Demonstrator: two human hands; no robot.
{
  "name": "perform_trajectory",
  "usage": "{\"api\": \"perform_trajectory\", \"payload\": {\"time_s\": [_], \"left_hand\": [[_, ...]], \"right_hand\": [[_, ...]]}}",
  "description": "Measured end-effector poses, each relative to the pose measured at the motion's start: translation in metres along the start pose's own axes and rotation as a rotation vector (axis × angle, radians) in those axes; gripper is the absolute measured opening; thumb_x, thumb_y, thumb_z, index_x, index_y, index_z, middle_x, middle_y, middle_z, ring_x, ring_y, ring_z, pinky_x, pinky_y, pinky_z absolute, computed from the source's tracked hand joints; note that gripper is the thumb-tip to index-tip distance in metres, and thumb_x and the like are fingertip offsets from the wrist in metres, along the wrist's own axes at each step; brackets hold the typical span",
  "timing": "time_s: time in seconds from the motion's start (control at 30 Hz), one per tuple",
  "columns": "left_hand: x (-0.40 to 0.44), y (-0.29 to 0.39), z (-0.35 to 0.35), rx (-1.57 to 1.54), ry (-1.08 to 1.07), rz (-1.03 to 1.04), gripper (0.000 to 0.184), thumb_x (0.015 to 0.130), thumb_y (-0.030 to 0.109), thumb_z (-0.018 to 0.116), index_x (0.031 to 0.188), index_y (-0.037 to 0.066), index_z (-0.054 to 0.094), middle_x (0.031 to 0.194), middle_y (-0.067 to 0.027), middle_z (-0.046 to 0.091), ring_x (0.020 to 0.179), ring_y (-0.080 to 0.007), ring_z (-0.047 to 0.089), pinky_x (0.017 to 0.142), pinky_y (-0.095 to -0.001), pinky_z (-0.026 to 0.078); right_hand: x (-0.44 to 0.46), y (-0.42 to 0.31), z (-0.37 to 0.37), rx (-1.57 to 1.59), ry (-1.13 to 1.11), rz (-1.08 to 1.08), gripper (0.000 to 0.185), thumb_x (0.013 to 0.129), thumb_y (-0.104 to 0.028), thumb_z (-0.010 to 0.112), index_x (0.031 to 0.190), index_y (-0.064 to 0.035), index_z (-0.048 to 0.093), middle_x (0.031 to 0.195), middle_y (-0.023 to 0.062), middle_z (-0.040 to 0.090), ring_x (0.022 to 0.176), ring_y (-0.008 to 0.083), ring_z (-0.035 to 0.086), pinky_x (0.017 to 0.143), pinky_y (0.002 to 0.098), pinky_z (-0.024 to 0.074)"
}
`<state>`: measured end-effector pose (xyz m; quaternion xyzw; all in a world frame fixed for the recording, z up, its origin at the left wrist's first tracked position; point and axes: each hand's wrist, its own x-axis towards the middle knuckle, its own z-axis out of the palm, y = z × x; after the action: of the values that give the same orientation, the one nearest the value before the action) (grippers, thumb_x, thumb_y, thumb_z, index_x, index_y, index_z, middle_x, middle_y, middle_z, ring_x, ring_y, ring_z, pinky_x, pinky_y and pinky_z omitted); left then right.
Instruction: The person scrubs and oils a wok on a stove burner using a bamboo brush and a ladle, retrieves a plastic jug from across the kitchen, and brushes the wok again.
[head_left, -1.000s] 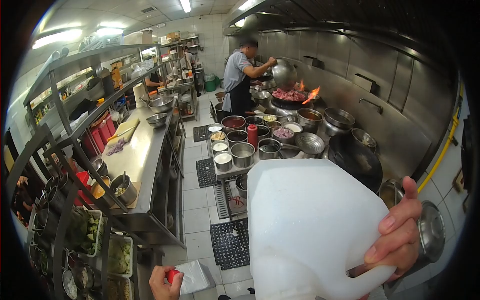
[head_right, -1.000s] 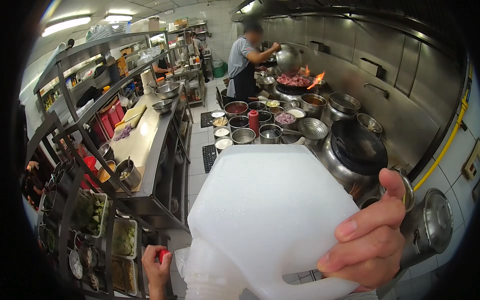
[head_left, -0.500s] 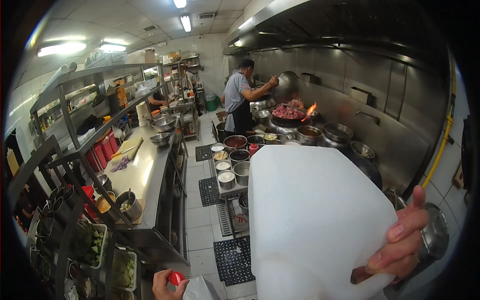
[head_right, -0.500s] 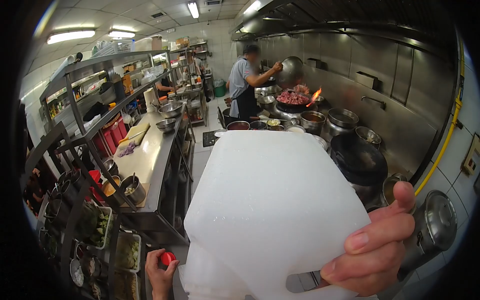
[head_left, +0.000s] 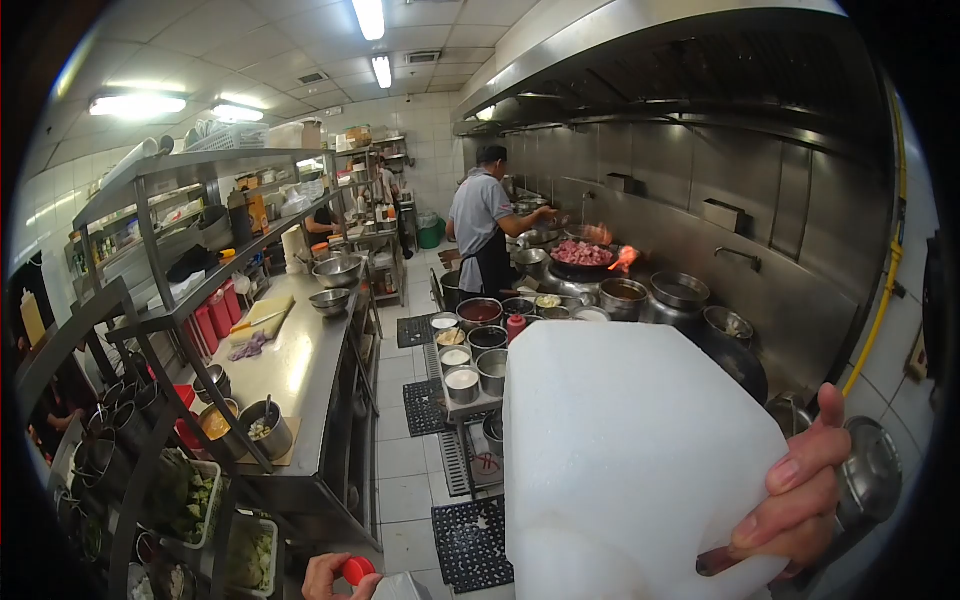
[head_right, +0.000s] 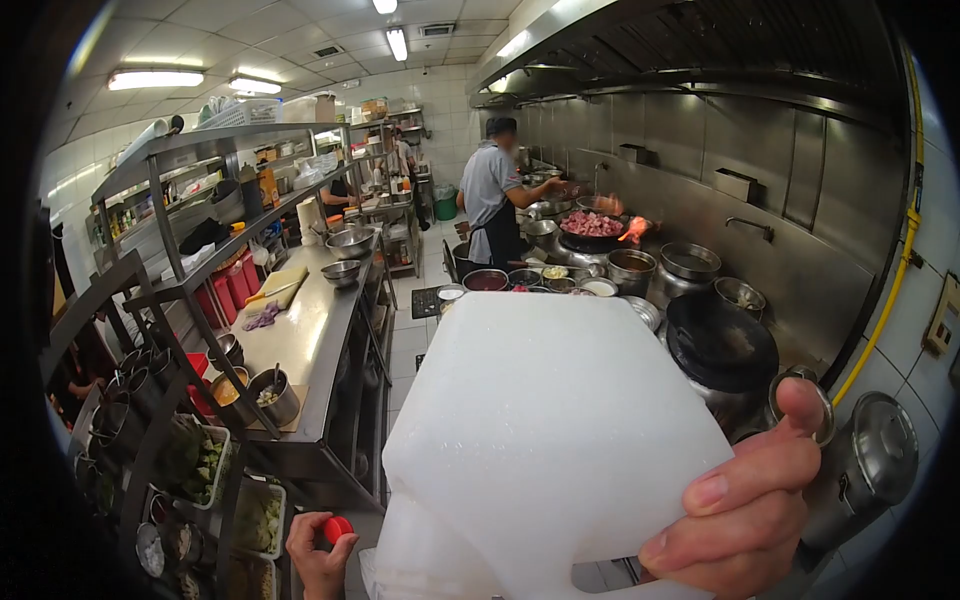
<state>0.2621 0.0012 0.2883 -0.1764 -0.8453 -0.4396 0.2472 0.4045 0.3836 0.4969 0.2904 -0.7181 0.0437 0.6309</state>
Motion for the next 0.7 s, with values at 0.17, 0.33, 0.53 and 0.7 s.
{"api": "perform_trajectory", "payload": {"time_s": [0.17, 0.33, 0.53, 0.7], "left_hand": [[0.022, 0.018, -0.02, -0.031, 0.09, 0.129, 0.069, 0.063, 0.05, 0.092, 0.101, 0.0, 0.065, 0.096, -0.0117, 0.061, 0.087, -0.0247, 0.06, 0.077, -0.0346, 0.048], [0.05, 0.072, -0.033, -0.224, 0.206, 0.348, 0.084, 0.058, 0.069, 0.086, 0.102, 0.001, 0.066, 0.095, -0.0082, 0.057, 0.084, -0.0211, 0.054, 0.074, -0.0327, 0.045], [0.085, 0.096, -0.012, -0.205, -0.143, 0.507, 0.064, 0.062, 0.041, 0.095, 0.108, 0.004, 0.069, 0.097, -0.0111, 0.069, 0.084, -0.0232, 0.064, 0.072, -0.033, 0.05], [0.071, 0.072, -0.002, -0.164, -0.24, 0.419, 0.051, 0.065, 0.018, 0.094, 0.108, 0.005, 0.071, 0.103, -0.011, 0.071, 0.086, -0.0265, 0.067, 0.075, -0.0342, 0.053]], "right_hand": [[0.006, -0.008, 0.015, 0.142, -0.13, 0.145, 0.038, 0.081, -0.058, 0.075, 0.071, -0.0241, 0.059, 0.076, -0.0125, 0.056, 0.096, 0.0143, 0.052, 0.119, 0.0574, 0.0227], [-0.004, -0.019, 0.07, 0.368, -0.153, 0.397, 0.052, 0.054, -0.055, 0.096, 0.063, -0.017, 0.061, 0.073, -0.0037, 0.061, 0.078, 0.0179, 0.059, 0.103, 0.0488, 0.0386], [-0.048, -0.042, 0.125, 0.459, -0.503, 0.587, 0.045, 0.053, -0.038, 0.099, 0.068, -0.0119, 0.065, 0.078, -0.0005, 0.063, 0.081, 0.0201, 0.064, 0.099, 0.049, 0.0414], [-0.083, -0.069, 0.161, 0.484, -0.487, 0.686, 0.046, 0.055, -0.034, 0.099, 0.073, -0.0085, 0.066, 0.078, 0.0027, 0.064, 0.08, 0.0216, 0.064, 0.095, 0.0466, 0.0432]]}}
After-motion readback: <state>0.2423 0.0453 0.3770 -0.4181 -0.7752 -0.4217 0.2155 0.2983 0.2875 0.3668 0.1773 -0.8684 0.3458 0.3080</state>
